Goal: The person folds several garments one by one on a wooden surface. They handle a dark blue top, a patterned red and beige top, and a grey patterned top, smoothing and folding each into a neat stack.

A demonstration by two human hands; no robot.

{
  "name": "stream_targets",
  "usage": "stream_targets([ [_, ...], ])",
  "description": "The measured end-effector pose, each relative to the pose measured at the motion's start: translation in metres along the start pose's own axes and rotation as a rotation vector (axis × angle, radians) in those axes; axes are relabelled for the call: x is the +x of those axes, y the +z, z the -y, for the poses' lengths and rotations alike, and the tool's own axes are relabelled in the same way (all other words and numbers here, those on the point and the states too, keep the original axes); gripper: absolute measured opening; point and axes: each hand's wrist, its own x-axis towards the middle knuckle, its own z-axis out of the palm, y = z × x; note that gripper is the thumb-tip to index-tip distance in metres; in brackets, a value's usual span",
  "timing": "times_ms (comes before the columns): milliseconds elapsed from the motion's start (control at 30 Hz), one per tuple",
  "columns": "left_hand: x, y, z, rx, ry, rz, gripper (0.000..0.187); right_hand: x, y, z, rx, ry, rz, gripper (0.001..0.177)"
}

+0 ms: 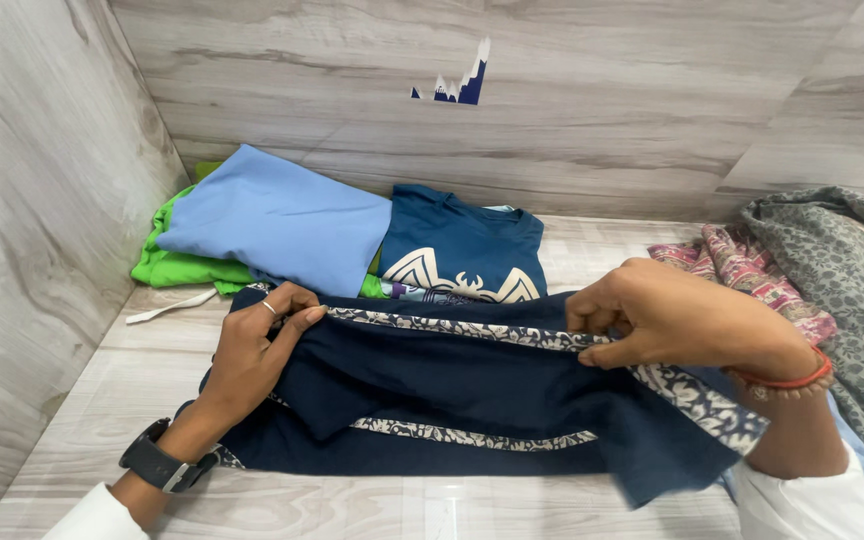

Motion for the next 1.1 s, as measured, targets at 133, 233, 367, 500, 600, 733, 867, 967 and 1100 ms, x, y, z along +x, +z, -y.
stream_targets([
  [133,0.000,0.002,0.002,0.014,-0.045,0.010,0.021,-0.010,-0.008,-0.030,0.212,-0.307,0.089,0.029],
  [233,0.000,0.003,0.002,-0.017,-0.040,-0.002,0.021,0.006,-0.010,-0.046,0.184,-0.149,-0.072,0.028],
  [367,0.003,-0.001,0.005,-0.042,-0.018,0.042,0.021,0.010,-0.011,-0.063,0.355,-0.430,0.069,0.026],
  [500,-0.001,0.001,0.017,-0.048,-0.097,0.063,0.022,0.013,-0.006,-0.080,0.364,-0.240,0.067,0.036],
  [600,0.006,0.002,0.030,0.022,-0.243,0.093,0.024,0.034,0.000,-0.093,0.174,0.000,0.022,0.040],
  [733,0.006,0.005,0.045,-0.026,-0.217,0.191,0.024,0.066,0.013,-0.116,0.132,0.198,0.048,0.034],
  [867,0.006,0.005,0.052,0.018,-0.234,0.155,0.024,0.076,0.015,-0.144,0.143,0.140,0.042,0.029],
  [967,0.002,0.006,0.050,0.123,-0.259,0.105,0.026,0.077,0.014,-0.157,-0.004,0.248,-0.088,0.029],
  [1100,0.005,0.000,0.030,0.316,-0.131,0.018,0.031,0.066,0.012,-0.163,-0.148,0.419,-0.302,0.039],
])
